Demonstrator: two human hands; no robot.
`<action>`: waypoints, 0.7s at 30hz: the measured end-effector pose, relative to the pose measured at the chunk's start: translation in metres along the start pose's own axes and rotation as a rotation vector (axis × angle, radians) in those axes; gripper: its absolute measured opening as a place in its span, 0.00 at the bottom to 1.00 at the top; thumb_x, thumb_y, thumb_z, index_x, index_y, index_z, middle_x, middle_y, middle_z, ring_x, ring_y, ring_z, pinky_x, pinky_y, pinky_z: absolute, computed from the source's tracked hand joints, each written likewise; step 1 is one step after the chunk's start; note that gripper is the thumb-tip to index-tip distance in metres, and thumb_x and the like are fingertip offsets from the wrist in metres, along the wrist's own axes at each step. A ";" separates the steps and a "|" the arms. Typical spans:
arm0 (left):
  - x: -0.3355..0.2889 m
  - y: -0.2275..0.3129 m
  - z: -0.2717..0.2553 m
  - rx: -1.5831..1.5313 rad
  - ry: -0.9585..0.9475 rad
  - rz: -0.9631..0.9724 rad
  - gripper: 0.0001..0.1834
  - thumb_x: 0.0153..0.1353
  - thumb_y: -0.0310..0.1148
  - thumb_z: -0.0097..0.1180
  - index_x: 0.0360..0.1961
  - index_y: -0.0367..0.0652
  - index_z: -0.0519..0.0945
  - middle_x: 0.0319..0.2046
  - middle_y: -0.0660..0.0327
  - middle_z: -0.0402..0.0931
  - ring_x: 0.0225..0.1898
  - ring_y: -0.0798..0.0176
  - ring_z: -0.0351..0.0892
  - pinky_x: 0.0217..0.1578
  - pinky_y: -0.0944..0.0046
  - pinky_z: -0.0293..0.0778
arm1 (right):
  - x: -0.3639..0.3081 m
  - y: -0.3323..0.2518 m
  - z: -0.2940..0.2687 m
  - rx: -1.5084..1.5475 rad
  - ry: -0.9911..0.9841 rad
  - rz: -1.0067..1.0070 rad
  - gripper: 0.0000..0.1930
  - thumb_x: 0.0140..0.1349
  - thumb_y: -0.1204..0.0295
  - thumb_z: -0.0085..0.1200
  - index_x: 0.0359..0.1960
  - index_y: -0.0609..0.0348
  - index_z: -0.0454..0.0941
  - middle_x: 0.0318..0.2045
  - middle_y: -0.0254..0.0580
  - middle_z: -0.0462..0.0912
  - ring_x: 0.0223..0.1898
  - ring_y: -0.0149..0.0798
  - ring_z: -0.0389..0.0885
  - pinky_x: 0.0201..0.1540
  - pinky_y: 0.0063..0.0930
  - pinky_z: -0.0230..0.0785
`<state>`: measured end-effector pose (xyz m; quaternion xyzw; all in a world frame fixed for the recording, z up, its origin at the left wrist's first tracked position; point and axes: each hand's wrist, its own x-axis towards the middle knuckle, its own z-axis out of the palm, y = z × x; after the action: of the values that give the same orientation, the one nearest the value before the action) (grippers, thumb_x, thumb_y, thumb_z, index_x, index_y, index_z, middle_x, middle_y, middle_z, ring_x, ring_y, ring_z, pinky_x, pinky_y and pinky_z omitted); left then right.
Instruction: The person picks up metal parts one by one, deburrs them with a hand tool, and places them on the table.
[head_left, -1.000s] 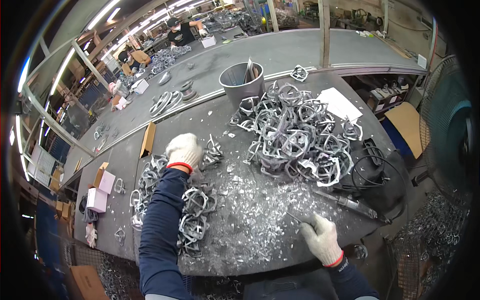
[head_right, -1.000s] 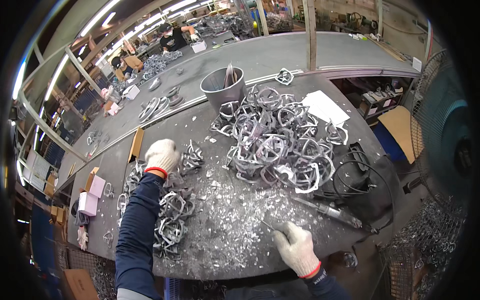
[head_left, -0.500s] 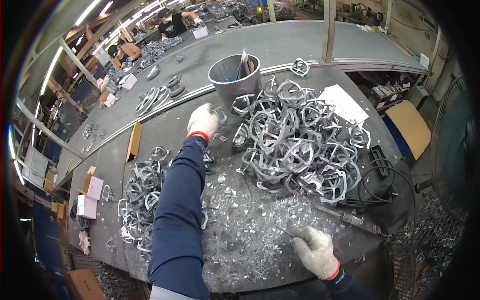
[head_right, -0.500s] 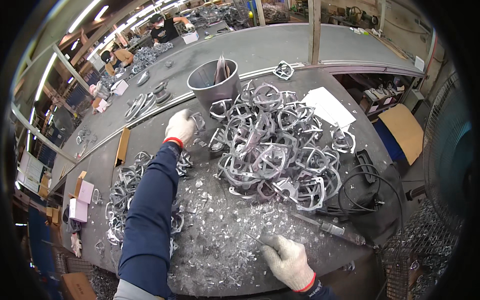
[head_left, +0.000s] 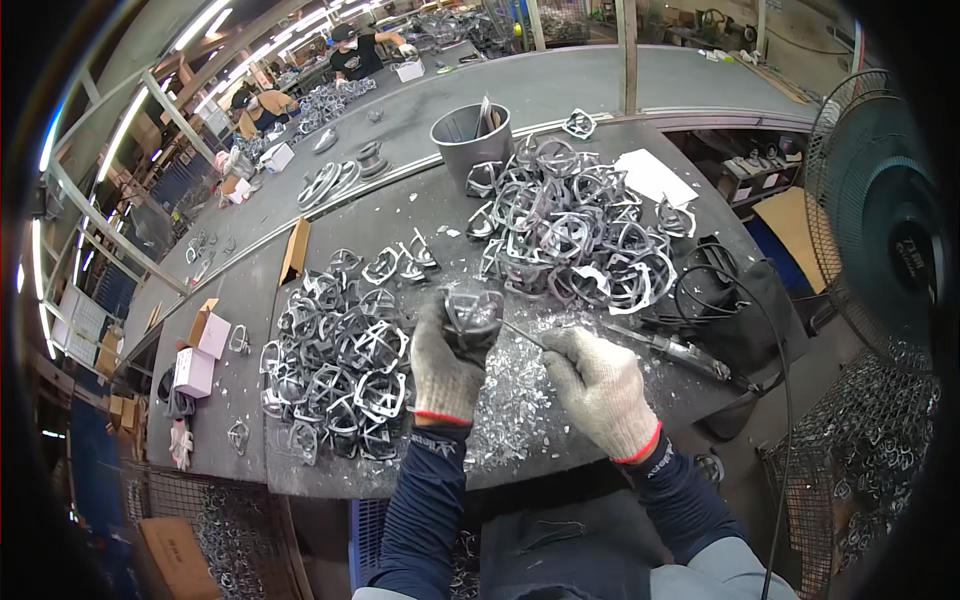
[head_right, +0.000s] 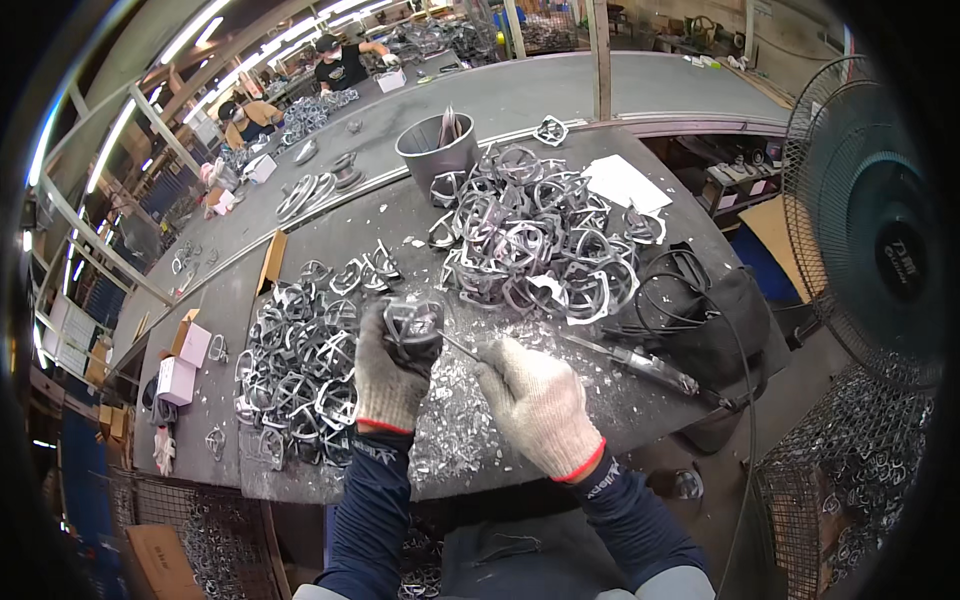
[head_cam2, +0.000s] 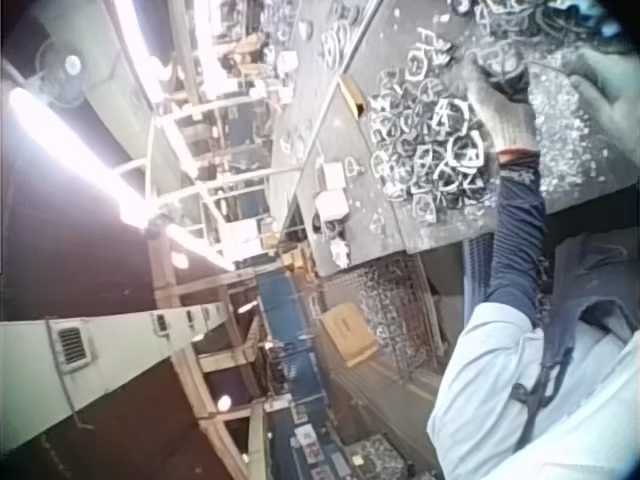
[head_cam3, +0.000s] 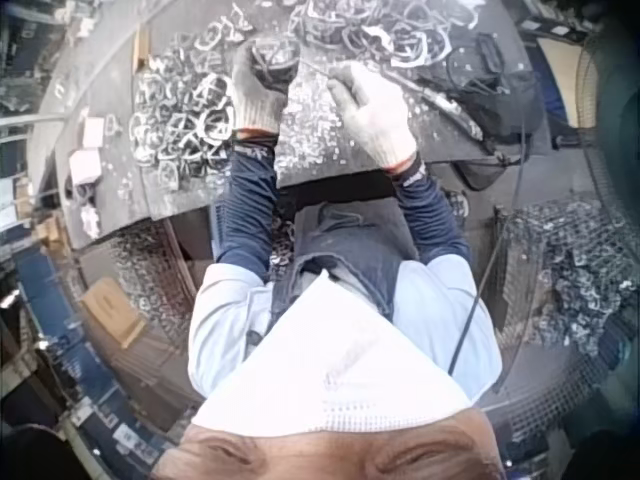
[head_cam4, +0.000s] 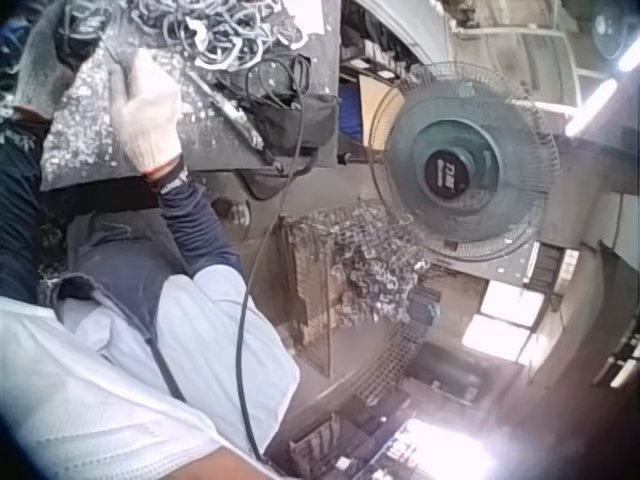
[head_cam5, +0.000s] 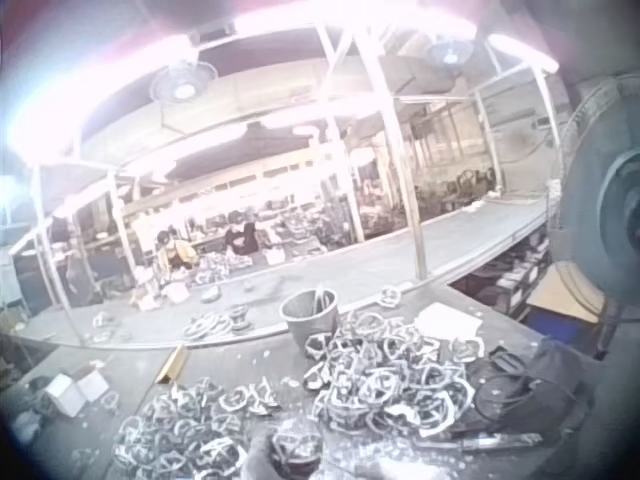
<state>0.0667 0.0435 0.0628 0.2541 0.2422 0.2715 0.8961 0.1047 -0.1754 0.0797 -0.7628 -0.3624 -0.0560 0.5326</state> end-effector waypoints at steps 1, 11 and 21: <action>-0.015 -0.005 0.001 -0.006 0.046 0.010 0.16 0.83 0.40 0.56 0.56 0.38 0.83 0.49 0.54 0.89 0.44 0.53 0.94 0.45 0.51 0.94 | -0.006 -0.002 0.000 -0.013 0.003 0.010 0.09 0.69 0.75 0.66 0.48 0.62 0.89 0.33 0.53 0.89 0.34 0.52 0.91 0.40 0.38 0.82; -0.066 -0.039 -0.024 0.065 0.033 0.261 0.14 0.81 0.44 0.62 0.51 0.44 0.86 0.43 0.64 0.86 0.41 0.67 0.87 0.42 0.64 0.87 | -0.048 -0.003 0.003 -0.102 -0.065 0.055 0.07 0.70 0.69 0.68 0.41 0.57 0.87 0.30 0.54 0.87 0.35 0.60 0.90 0.37 0.47 0.80; -0.087 -0.072 -0.031 0.138 -0.081 0.561 0.07 0.81 0.33 0.57 0.47 0.40 0.77 0.37 0.64 0.82 0.36 0.71 0.81 0.37 0.67 0.79 | -0.054 0.006 0.016 -0.165 -0.056 0.113 0.07 0.72 0.65 0.66 0.42 0.53 0.85 0.29 0.54 0.87 0.36 0.61 0.90 0.38 0.52 0.80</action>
<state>0.0113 -0.0511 0.0233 0.3823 0.1446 0.4813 0.7754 0.0645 -0.1898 0.0427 -0.8245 -0.3277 -0.0344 0.4600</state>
